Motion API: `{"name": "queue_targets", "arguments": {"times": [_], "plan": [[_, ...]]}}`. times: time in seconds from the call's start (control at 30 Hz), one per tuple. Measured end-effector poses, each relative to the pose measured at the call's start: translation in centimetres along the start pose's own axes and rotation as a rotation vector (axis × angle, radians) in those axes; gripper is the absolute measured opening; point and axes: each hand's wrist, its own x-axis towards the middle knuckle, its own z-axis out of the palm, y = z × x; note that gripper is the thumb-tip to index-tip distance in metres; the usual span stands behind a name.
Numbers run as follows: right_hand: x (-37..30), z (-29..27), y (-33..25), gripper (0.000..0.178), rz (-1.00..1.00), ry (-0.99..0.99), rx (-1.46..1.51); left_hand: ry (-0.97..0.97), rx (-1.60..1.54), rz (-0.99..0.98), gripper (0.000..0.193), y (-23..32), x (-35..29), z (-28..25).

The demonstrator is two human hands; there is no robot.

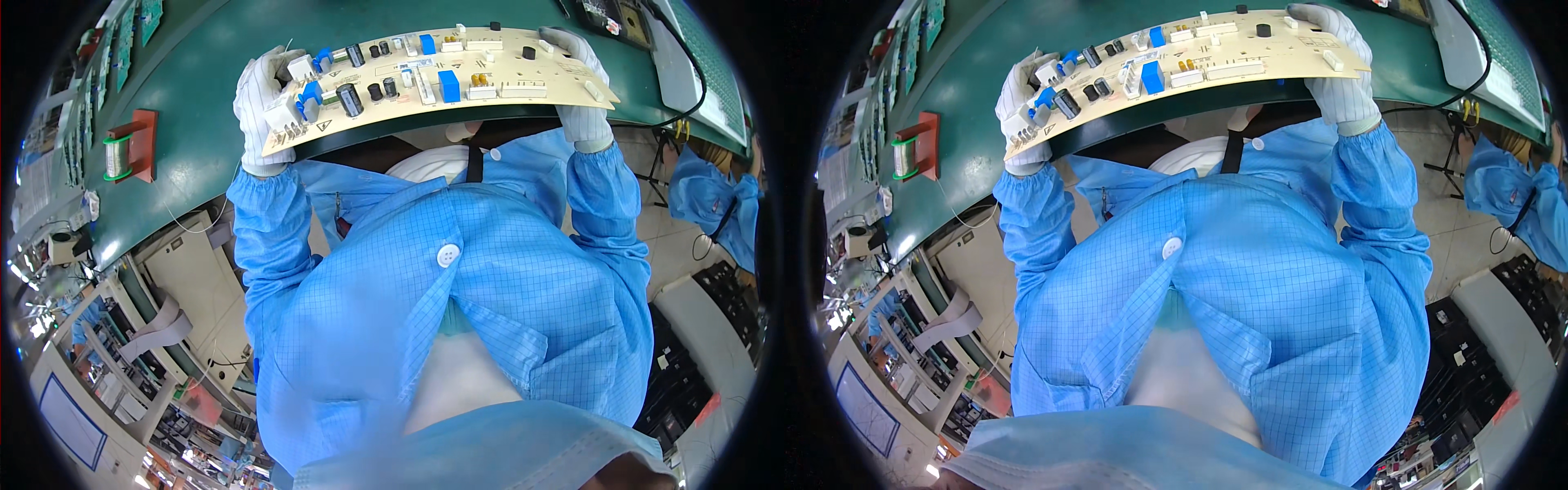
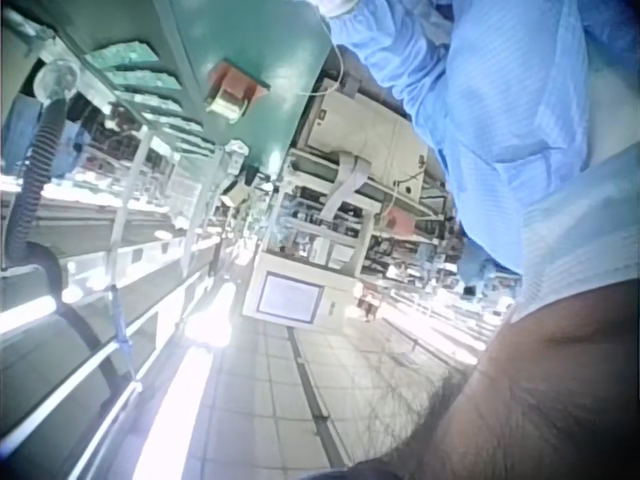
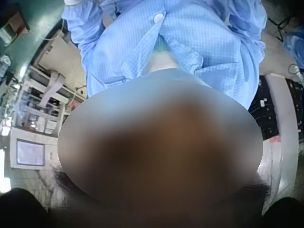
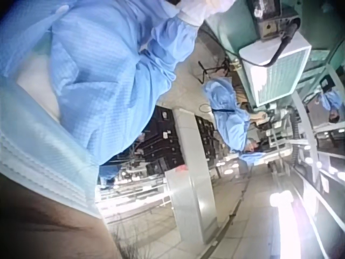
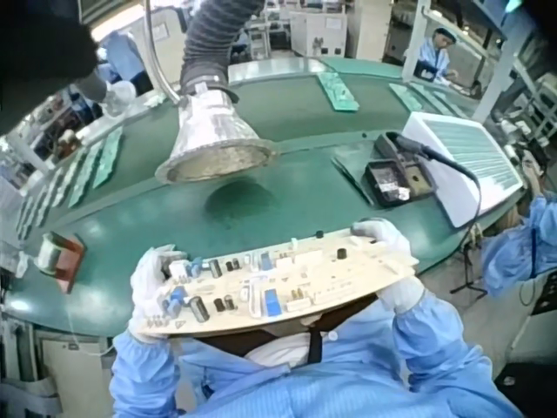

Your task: Solder components onto printed circuit boards and organize them on the workbench.

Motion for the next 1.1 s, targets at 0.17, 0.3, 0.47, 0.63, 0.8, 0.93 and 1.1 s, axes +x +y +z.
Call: {"name": "queue_targets", "arguments": {"times": [0.17,0.3,0.47,0.63,0.8,0.93,1.1], "plan": [[-0.2,0.2,1.0,0.032,0.023,-0.009,0.061,-0.026,-0.040,-0.070,0.034,0.2,0.0,0.0],[0.5,0.2,0.6,0.031,0.006,-0.006,0.030,0.063,-0.128,-0.011,0.054,-1.4,0.3,0.9],[2.4,-2.3,-2.8,0.041,-0.194,0.244,0.287,0.113,-0.119,-0.118,0.024,-1.3,0.2,0.1],[5.3,-11.4,-8.3,0.045,-0.616,0.426,0.135,0.523,-0.770,-0.194,0.019,5.5,1.9,-7.8],[7.5,-14.5,-15.4,0.037,-0.997,0.197,-0.322,0.087,-0.734,0.723,0.035,14.8,0.8,-12.3],[7.1,-15.6,-21.3,0.044,-1.125,0.241,-0.546,0.304,-0.300,0.593,0.034,17.6,-1.9,-10.2],[6.8,-13.1,-26.5,0.031,-0.890,0.283,-0.882,0.651,-0.175,0.402,0.029,17.9,-3.3,-9.6]]}}
